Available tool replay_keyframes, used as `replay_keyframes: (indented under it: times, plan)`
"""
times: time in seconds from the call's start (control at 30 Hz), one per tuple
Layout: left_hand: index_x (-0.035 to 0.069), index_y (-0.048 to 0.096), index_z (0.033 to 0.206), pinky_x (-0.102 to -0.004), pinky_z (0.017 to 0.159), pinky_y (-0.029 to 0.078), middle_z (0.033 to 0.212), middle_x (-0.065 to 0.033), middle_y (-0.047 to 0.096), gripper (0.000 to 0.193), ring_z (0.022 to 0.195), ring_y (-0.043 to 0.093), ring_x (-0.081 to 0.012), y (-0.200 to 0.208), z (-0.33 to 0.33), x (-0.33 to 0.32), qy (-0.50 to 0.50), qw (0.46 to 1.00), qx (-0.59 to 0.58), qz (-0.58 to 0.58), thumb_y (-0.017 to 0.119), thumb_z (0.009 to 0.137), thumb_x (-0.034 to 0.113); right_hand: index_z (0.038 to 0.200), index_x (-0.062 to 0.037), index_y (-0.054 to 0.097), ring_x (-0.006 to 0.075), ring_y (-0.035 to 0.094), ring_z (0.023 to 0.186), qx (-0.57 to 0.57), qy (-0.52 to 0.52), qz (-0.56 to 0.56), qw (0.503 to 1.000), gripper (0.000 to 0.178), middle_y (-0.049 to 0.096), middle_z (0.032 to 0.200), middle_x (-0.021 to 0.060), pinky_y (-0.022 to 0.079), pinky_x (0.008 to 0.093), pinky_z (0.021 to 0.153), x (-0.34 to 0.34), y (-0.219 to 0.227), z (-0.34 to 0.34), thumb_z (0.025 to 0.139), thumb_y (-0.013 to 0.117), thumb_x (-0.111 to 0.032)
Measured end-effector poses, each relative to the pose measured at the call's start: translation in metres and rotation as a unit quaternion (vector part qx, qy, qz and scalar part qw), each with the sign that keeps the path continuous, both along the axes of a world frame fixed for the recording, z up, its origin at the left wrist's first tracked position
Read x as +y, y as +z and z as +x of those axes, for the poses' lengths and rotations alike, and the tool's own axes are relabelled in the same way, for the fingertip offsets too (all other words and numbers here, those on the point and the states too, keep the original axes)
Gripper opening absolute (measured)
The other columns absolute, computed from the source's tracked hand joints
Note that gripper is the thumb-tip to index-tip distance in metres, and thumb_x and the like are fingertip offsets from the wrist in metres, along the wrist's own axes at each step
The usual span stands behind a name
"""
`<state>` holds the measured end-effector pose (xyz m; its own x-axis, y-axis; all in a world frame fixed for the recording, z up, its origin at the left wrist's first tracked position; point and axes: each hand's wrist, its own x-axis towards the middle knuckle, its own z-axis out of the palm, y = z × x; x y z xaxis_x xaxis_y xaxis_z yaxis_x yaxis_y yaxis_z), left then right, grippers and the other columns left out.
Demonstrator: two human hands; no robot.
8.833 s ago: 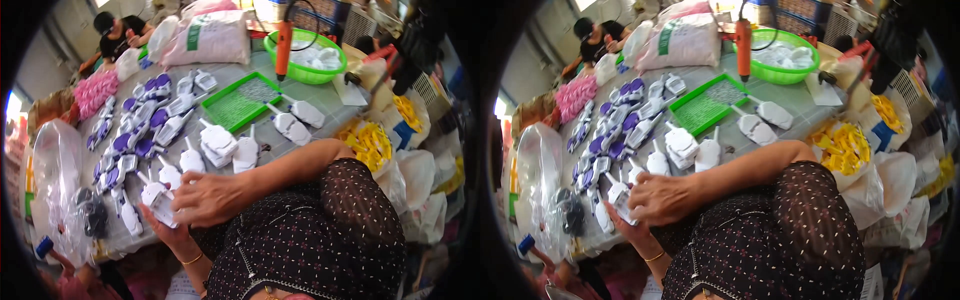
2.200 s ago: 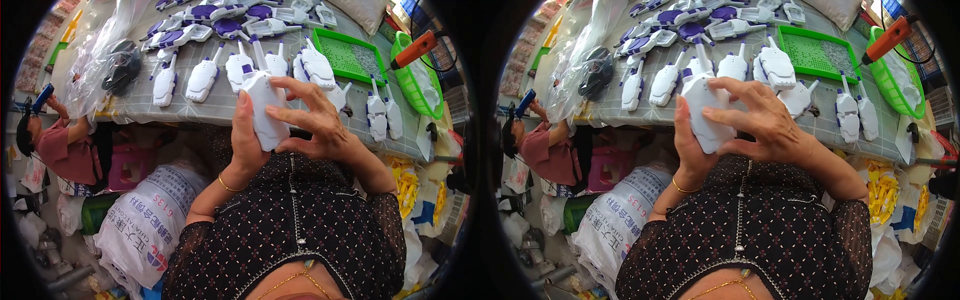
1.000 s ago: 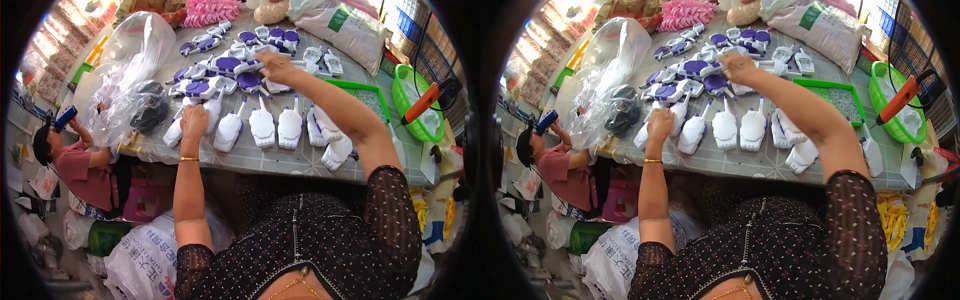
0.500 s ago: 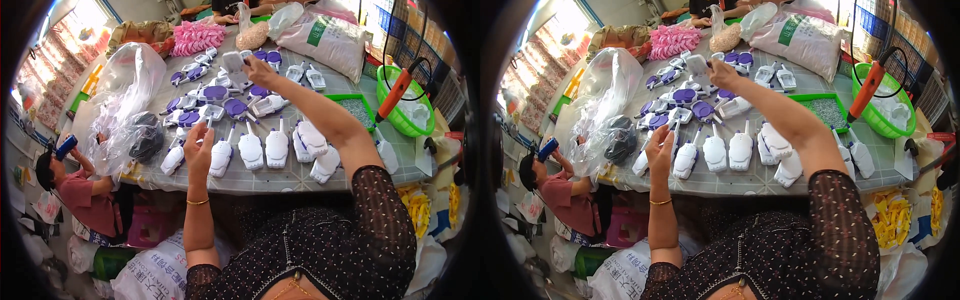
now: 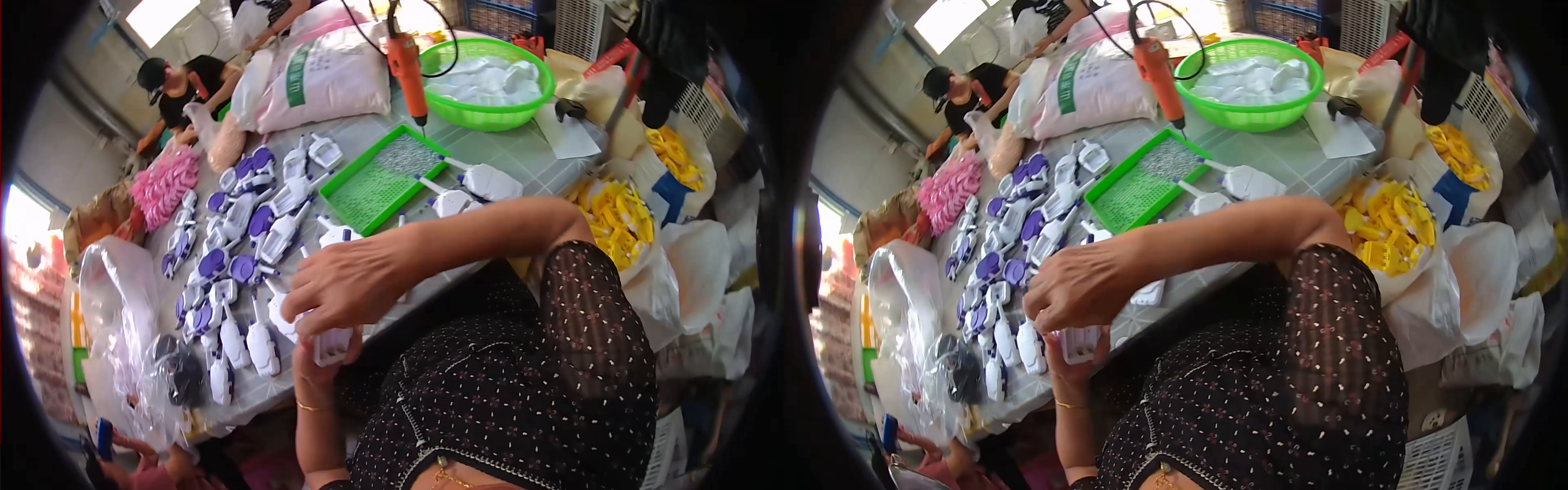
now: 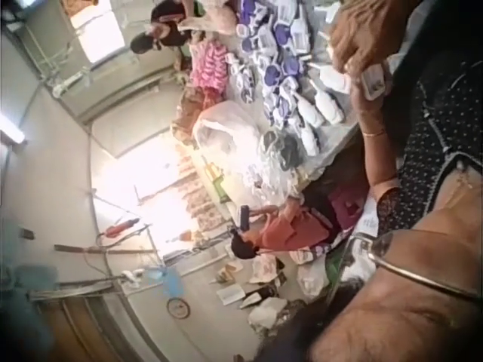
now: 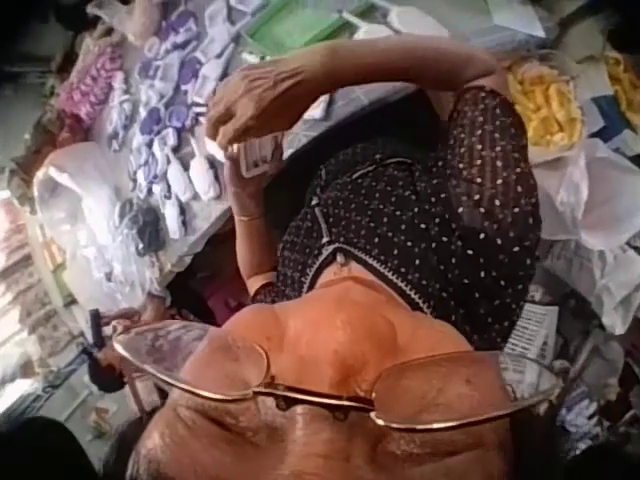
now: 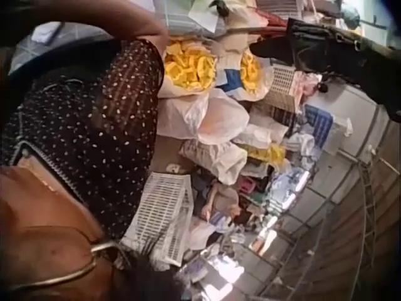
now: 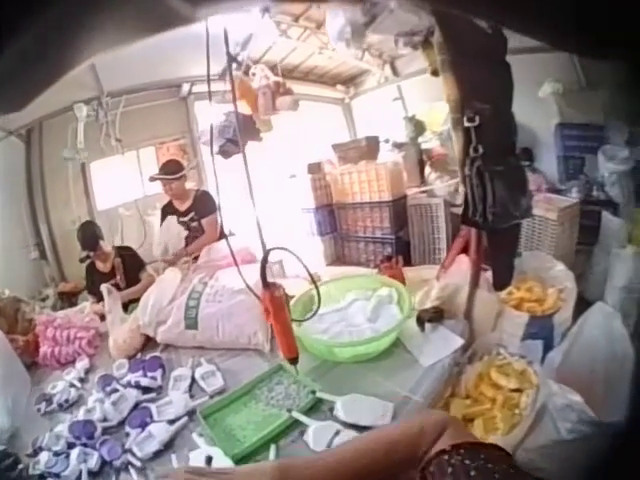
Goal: Assembling plastic toy walkie-talkie units and securing them using an electric screwdriver.
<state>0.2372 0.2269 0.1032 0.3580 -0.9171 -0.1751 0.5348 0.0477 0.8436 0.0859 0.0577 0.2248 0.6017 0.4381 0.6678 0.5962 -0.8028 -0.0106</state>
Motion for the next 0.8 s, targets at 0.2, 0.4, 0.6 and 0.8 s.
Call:
replay_keyframes:
  times: [0.2, 0.4, 0.6, 0.8]
  plan:
    - [0.006, 0.034, 0.152, -0.0293, 0.046, 0.045, 0.113, -0.0198, 0.056, 0.100, 0.074, 0.061, -0.0266, 0.013, -0.028, -0.019, -0.273, 0.924, 0.207, -0.169, 0.062, 0.084, 0.074, 0.101, -0.0049, 0.069, 0.0229, 0.072, 0.078, -0.185, -0.556, 0.235, 0.775, 0.012, 0.074, 0.089, 0.0090, 0.057, 0.0350, 0.071, -0.160, -0.018, -0.179, 0.095, 0.061, -0.013]
    - [0.005, 0.036, 0.151, -0.0373, 0.059, 0.052, 0.118, -0.0215, 0.055, 0.086, 0.085, 0.061, -0.0318, 0.021, -0.052, -0.042, -0.203, 0.935, 0.244, -0.158, 0.050, 0.095, 0.069, 0.105, -0.0103, 0.073, 0.0333, 0.070, 0.099, 0.200, -0.762, 0.207, 0.579, 0.025, 0.074, 0.104, 0.0152, 0.053, 0.0430, 0.090, -0.332, -0.091, -0.275, 0.085, 0.061, -0.019]
    - [0.004, 0.041, 0.148, -0.0394, 0.063, 0.054, 0.121, -0.0222, 0.057, 0.079, 0.090, 0.063, -0.0356, 0.022, -0.056, -0.039, -0.144, 0.953, 0.225, -0.141, 0.045, 0.099, 0.066, 0.093, -0.0056, 0.069, 0.0362, 0.069, 0.094, 0.203, -0.751, 0.141, 0.612, 0.022, 0.073, 0.098, 0.0184, 0.053, 0.0449, 0.084, -0.348, -0.109, -0.284, 0.087, 0.063, -0.025]
    - [0.005, 0.043, 0.148, -0.0472, 0.076, 0.059, 0.127, -0.0248, 0.058, 0.075, 0.101, 0.065, -0.0418, 0.020, -0.054, -0.047, -0.199, 0.933, 0.257, -0.156, 0.047, 0.100, 0.063, 0.108, -0.0064, 0.068, 0.0278, 0.072, 0.075, -0.208, -0.752, 0.201, 0.592, 0.025, 0.071, 0.089, 0.0179, 0.055, 0.0401, 0.068, -0.330, -0.106, -0.322, 0.096, 0.062, -0.027]
